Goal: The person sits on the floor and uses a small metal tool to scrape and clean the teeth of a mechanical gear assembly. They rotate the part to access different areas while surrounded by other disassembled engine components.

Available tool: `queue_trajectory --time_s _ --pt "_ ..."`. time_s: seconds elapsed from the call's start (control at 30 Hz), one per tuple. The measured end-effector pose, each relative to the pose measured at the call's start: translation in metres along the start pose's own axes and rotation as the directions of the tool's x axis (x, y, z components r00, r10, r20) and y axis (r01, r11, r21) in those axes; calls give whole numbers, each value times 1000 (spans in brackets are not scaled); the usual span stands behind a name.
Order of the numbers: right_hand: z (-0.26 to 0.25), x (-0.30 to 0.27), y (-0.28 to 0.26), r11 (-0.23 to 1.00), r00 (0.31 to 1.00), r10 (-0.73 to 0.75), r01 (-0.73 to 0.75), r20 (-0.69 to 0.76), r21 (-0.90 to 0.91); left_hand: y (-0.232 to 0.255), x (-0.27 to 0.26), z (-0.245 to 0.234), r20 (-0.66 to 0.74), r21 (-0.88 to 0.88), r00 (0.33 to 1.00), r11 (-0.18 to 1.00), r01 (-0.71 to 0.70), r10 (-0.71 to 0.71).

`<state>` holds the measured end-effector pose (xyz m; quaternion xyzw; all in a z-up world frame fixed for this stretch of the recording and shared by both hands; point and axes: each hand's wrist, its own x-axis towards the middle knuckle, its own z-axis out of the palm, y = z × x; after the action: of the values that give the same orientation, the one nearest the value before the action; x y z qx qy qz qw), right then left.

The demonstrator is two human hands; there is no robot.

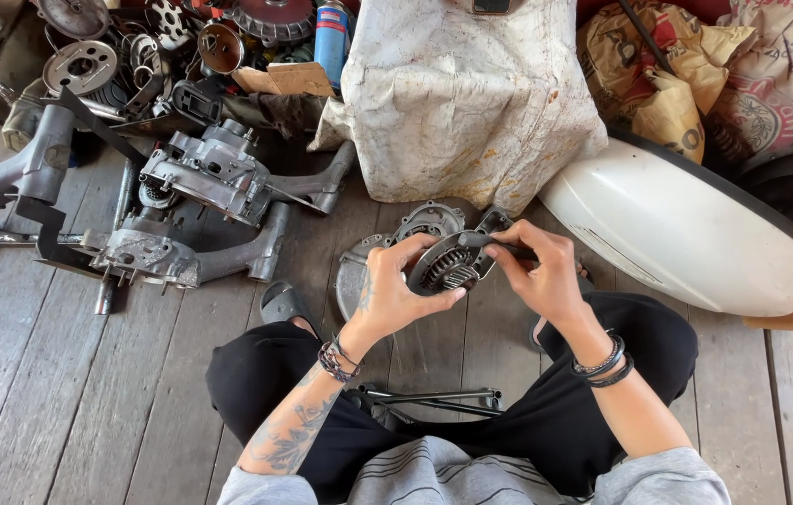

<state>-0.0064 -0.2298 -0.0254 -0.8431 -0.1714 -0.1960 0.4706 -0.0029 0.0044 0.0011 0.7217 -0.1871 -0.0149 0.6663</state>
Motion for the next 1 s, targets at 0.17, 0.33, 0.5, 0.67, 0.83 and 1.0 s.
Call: queue_trajectory --time_s 0.17,0.33,0.5,0.67,0.83,1.0 --pt "-6 6 -8 1000 1000 -20 20 19 17 6 0 -1 20 28 1000 1000 -11 10" --pt "6 3 -13 997 996 -60 57 70 52 2 0 5 96 85 994 995 -52 44" --pt "-6 13 -13 998 994 -56 54 92 25 -7 3 6 94 142 995 990 20 -34" --pt "0 3 -13 997 991 -65 59 118 51 -9 -1 11 125 152 991 988 28 -48" --pt "1 4 -5 997 982 -75 68 172 43 -16 -2 10 127 216 990 976 34 -62" --pt "-2 5 -6 998 990 -64 61 126 24 -10 -1 6 106 182 990 981 69 -89"
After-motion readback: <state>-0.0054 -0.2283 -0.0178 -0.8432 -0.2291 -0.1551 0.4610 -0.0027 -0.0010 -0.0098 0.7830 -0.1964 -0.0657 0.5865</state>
